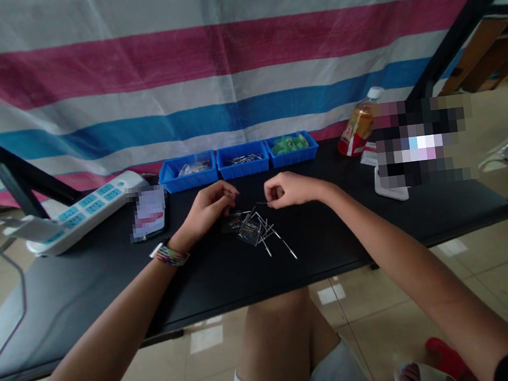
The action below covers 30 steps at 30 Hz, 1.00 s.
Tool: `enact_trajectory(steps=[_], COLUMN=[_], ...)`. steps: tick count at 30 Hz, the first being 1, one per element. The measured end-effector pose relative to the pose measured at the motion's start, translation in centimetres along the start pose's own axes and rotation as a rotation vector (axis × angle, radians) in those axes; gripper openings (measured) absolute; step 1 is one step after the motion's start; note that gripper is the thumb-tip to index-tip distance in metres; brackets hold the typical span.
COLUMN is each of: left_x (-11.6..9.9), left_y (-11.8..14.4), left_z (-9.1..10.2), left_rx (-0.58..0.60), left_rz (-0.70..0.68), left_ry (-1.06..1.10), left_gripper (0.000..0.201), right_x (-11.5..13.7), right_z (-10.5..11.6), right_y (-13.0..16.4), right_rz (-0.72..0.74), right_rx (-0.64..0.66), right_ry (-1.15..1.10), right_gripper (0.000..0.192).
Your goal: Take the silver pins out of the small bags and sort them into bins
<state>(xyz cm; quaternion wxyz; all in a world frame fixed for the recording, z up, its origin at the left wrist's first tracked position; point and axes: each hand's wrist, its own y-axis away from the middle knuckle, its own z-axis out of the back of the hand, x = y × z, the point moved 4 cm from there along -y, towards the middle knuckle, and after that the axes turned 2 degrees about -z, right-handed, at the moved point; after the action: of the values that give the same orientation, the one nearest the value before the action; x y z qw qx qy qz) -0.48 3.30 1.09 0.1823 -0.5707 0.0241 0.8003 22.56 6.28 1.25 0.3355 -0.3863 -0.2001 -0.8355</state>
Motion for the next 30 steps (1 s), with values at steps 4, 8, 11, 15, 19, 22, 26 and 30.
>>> enact_trajectory(steps=[4, 8, 11, 15, 19, 22, 26, 30], left_x=[-0.4, -0.6, -0.7, -0.7, -0.6, -0.5, -0.6, -0.4], left_y=[0.0, 0.0, 0.0, 0.1, 0.1, 0.1, 0.0, 0.0], left_z=[-0.1, -0.1, -0.2, -0.1, 0.1, 0.3, 0.3, 0.2], left_rx=[0.016, 0.013, 0.024, 0.017, -0.03, -0.05, -0.041, -0.024], left_rz=[-0.005, -0.001, 0.0, 0.001, -0.04, -0.054, -0.055, -0.006], left_ry=[-0.05, -0.054, -0.04, -0.031, 0.023, 0.03, 0.007, 0.012], left_gripper=[0.034, 0.036, 0.034, 0.031, 0.024, 0.026, 0.028, 0.029], right_x=[0.0, 0.7, 0.8, 0.7, 0.5, 0.3, -0.1, -0.1], right_z=[-1.4, -2.8, -3.0, -3.0, -3.1, -3.1, -3.3, -3.2], right_y=[-1.5, -2.3, -2.3, -2.3, -2.5, -2.8, -3.0, -2.9], right_rz=[0.168, 0.203, 0.207, 0.205, 0.156, 0.097, 0.05, 0.09], right_rx=[-0.195, -0.294, -0.384, -0.442, -0.42, -0.414, -0.409, -0.441], right_ry=[-0.294, -0.329, -0.317, -0.364, -0.562, -0.656, -0.727, -0.716], right_gripper=[0.024, 0.022, 0.018, 0.02, 0.029, 0.033, 0.035, 0.03])
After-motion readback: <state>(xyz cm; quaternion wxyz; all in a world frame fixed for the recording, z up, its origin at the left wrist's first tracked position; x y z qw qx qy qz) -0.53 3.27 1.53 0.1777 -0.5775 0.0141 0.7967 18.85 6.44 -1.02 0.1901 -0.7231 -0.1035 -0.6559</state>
